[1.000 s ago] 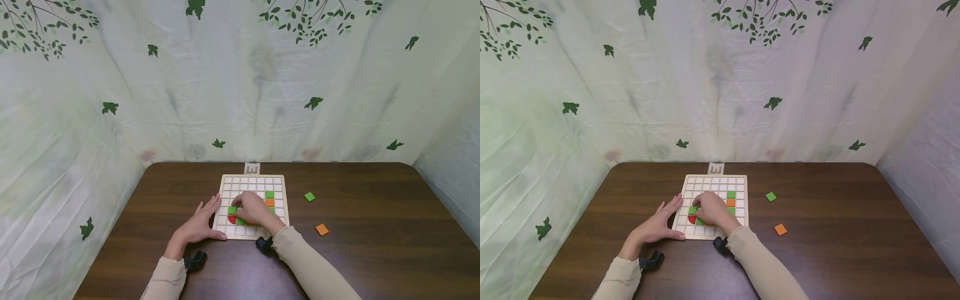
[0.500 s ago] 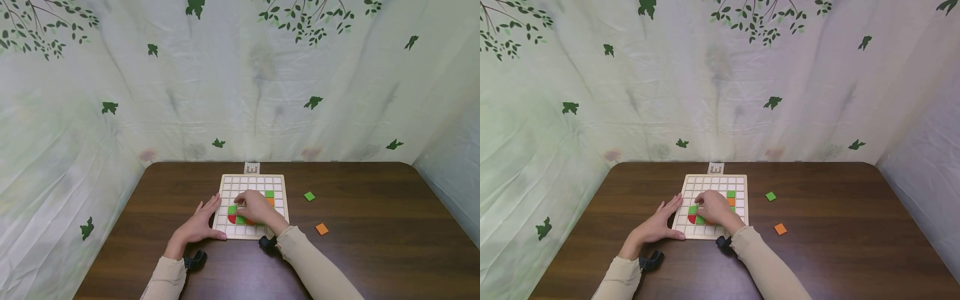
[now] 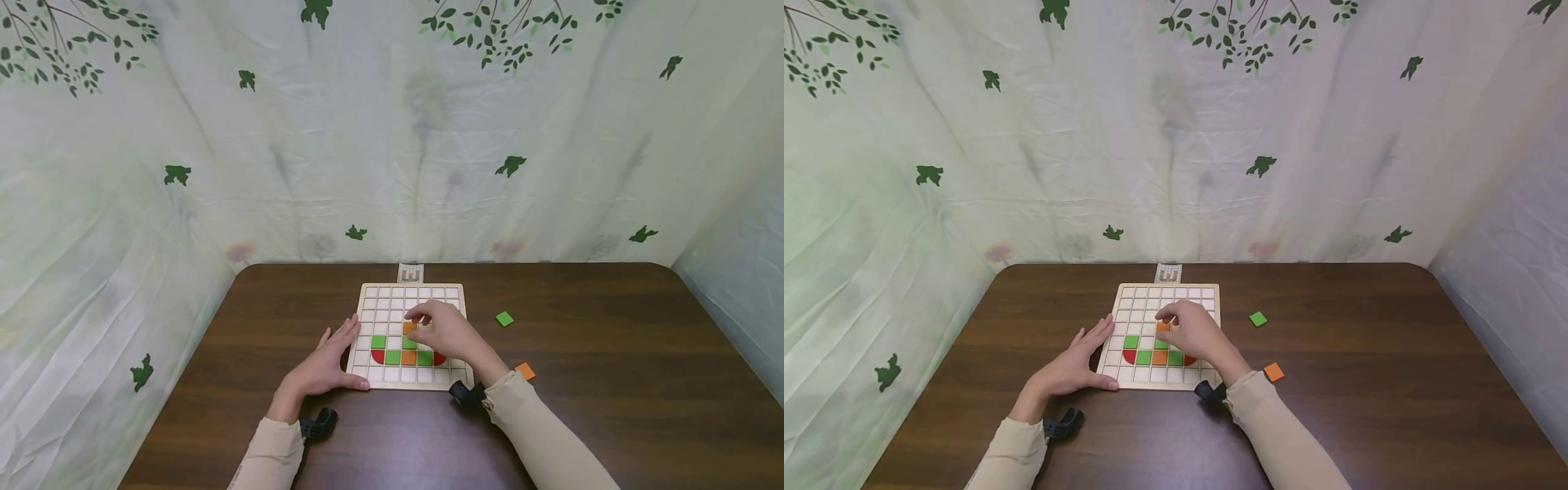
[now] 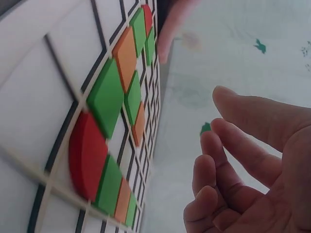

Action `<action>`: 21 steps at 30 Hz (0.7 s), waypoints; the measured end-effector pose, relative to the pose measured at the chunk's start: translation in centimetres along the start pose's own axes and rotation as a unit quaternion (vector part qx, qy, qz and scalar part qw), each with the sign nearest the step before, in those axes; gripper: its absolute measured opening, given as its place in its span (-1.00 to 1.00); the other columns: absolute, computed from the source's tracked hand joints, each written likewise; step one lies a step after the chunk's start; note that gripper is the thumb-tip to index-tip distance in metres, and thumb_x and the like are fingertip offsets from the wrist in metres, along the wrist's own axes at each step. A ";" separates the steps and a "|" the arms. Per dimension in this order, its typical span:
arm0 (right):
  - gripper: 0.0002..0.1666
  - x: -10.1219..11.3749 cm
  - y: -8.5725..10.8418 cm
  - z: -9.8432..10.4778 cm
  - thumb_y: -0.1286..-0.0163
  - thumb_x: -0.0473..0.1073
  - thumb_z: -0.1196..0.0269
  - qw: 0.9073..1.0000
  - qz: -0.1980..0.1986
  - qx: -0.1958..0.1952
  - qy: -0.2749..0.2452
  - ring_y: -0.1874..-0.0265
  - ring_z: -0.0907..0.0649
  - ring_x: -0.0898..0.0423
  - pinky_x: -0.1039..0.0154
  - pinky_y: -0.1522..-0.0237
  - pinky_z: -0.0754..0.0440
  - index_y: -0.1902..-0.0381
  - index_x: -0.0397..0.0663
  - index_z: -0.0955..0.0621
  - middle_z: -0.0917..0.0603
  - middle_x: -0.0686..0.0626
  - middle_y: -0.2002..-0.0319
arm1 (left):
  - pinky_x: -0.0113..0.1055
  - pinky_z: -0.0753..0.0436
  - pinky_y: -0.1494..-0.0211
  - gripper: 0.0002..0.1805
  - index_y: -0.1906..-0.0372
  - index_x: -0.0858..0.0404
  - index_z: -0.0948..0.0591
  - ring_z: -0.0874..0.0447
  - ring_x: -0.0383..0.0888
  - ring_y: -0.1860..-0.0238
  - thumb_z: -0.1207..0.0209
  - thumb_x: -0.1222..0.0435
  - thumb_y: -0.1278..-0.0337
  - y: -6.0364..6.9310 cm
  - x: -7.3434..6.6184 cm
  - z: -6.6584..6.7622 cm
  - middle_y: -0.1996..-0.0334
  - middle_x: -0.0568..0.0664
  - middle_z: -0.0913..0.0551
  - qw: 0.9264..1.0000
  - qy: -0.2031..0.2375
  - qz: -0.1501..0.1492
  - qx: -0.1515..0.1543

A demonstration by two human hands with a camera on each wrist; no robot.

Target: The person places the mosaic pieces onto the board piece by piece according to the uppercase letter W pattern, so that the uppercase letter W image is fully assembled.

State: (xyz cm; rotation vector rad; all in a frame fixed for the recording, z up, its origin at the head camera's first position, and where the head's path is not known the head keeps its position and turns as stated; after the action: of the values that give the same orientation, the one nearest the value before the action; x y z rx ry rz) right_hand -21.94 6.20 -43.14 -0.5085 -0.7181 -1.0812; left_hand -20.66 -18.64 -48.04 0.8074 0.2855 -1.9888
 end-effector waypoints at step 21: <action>-0.59 -5.3 6.2 5.6 -0.29 -0.17 -0.43 0.997 -0.041 -0.056 -0.025 0.26 -0.58 0.08 0.17 0.25 -0.59 -0.07 -0.14 -0.68 -0.69 -0.05 0.12 | 0.19 0.27 -0.55 0.33 -0.58 0.39 -0.03 0.20 0.12 -0.60 -0.52 -0.14 0.15 0.1 -0.2 0.1 -0.61 0.17 0.08 1.000 0.004 -0.002 -0.001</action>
State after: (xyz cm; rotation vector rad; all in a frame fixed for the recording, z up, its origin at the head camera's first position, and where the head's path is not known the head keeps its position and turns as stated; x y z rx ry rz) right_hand -19.32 15.75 -43.52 -0.6082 -0.7302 -1.1937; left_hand -20.53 -18.60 -47.77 0.8137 0.2949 -1.9888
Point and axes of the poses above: each hand's wrist, its own y-axis away from the middle knuckle, its own z-axis out of the back of the hand, x = y × z, the point moved 4 cm from there along -y, towards the middle knuckle
